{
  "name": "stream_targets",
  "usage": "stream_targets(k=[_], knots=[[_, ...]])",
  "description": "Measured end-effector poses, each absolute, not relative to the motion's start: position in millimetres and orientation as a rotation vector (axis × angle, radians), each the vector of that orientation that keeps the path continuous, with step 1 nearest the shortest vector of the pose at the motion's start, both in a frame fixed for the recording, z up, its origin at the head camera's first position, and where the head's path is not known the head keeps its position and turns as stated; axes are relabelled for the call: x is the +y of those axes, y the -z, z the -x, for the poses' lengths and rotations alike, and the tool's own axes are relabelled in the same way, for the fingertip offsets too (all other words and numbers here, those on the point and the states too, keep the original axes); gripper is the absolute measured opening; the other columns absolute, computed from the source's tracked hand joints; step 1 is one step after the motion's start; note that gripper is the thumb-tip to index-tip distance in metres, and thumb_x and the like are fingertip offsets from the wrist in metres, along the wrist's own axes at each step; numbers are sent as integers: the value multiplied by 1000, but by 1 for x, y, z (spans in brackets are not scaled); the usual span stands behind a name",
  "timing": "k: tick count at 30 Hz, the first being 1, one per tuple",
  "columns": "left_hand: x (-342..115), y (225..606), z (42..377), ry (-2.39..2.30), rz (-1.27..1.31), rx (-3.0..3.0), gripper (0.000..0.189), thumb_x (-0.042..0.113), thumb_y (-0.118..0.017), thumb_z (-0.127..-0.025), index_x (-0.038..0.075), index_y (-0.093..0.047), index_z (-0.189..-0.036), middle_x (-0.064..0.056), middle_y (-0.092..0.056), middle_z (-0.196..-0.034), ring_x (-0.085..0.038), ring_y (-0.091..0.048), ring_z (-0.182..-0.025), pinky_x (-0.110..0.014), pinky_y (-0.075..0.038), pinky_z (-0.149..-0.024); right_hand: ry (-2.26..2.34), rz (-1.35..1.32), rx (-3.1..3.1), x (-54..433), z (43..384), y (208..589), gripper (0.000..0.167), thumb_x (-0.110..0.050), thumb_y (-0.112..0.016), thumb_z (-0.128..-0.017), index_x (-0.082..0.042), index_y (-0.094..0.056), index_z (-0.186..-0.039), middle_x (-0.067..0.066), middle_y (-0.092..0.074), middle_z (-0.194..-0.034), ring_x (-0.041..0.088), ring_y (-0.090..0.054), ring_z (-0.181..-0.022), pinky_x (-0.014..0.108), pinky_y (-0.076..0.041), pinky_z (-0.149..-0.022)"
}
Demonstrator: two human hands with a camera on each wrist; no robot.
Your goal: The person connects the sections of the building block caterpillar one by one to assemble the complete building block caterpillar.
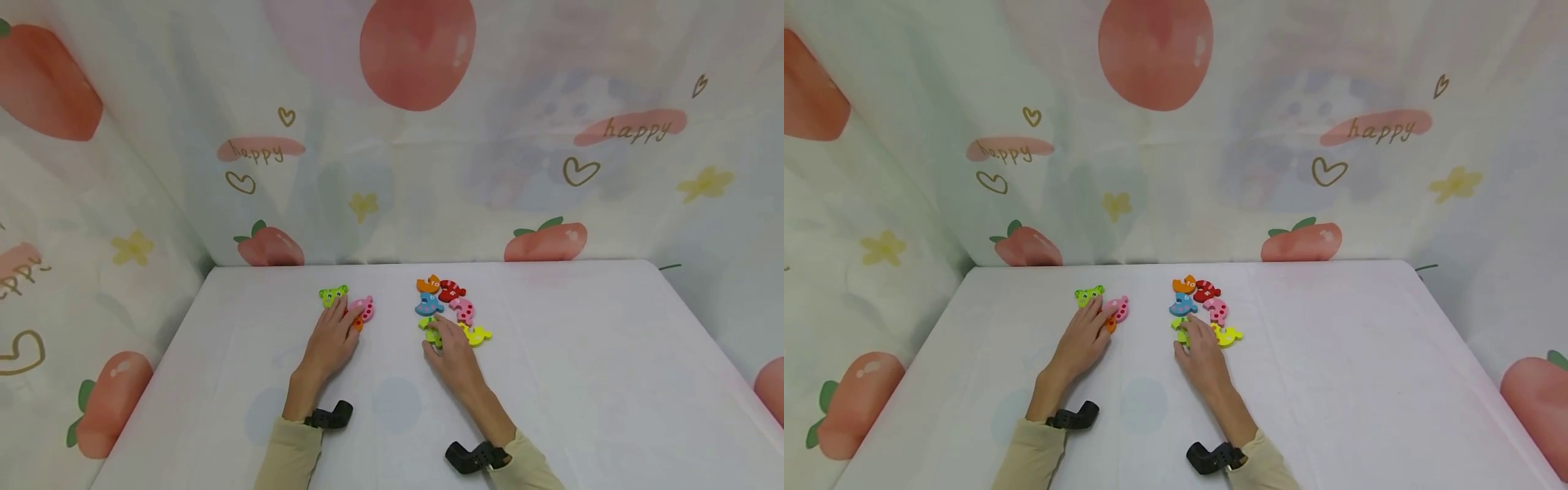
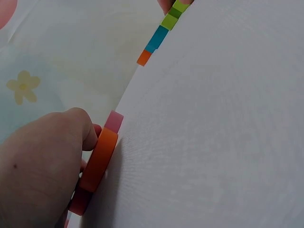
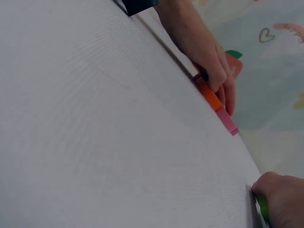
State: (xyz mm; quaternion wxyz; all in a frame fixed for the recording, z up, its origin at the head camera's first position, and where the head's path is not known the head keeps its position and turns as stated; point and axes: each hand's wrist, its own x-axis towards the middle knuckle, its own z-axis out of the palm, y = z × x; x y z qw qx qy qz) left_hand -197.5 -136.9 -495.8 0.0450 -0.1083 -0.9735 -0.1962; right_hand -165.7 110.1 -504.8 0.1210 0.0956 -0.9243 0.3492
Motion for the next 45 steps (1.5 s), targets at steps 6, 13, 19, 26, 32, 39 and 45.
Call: stream_targets(k=[6, 13, 19, 26, 32, 39, 45], knots=[[-137, 500, 197, 608, 328, -2985, 46, 26, -44, -99, 21, -46, -145, -11, -27, -160, -27, -22, -151, -48, -18, -123, -1047, -278, -2719, 110, 165, 507, 39, -17, -74, -86, -6, -62, -121, 12, -58, -137, 30, -52, -130, 44, -47, -106], [-138, 499, 198, 588, 335, -2984, 46, 26, -44, -99, 21, -47, -145, -10, -27, -161, -26, -22, -151, -47, -18, -123, -1092, -369, -2631, 108, 166, 507, 38, -19, -75, -85, -7, -63, -118, 10, -63, -129, 27, -58, -123, 42, -50, -102], [-140, 495, 197, 591, 316, -2980, 46, 26, -44, -98, 21, -47, -144, -10, -28, -160, -27, -23, -151, -48, -19, -123, -1176, -421, -2563, 103, 171, 505, 42, -20, -77, -83, -6, -63, -120, 8, -67, -120, 23, -63, -114, 38, -54, -95], [-139, 496, 198, 623, 316, -2985, 47, 24, -44, -99, 23, -45, -146, -9, -26, -161, -27, -20, -151, -48, -17, -123, -1315, -397, -2505, 100, 178, 503, 38, -18, -76, -84, -6, -63, -118, 7, -68, -116, 19, -65, -104, 34, -58, -89], [-136, 500, 199, 618, 304, -2983, 47, 24, -43, -98, 22, -46, -145, -9, -27, -161, -27, -21, -151, -48, -17, -124, -1385, -396, -2440, 80, 195, 502, 36, -17, -73, -87, -6, -62, -119, 10, -65, -125, 22, -64, -108, 32, -58, -86], [-137, 503, 199, 605, 309, -2975, 46, 26, -44, -99, 22, -47, -145, -10, -28, -160, -27, -23, -151, -48, -19, -123, -1445, -364, -2471, 43, 222, 507, 37, -15, -69, -89, -3, -59, -123, 14, -60, -133, 28, -58, -123, 39, -51, -101], [-138, 500, 200, 615, 300, -2976, 47, 26, -43, -99, 22, -46, -146, -9, -27, -161, -27, -21, -151, -48, -18, -123, -1381, -404, -2564, 25, 245, 508, 37, -14, -66, -91, -4, -58, -126, 13, -57, -138, 28, -53, -131, 40, -44, -109]])
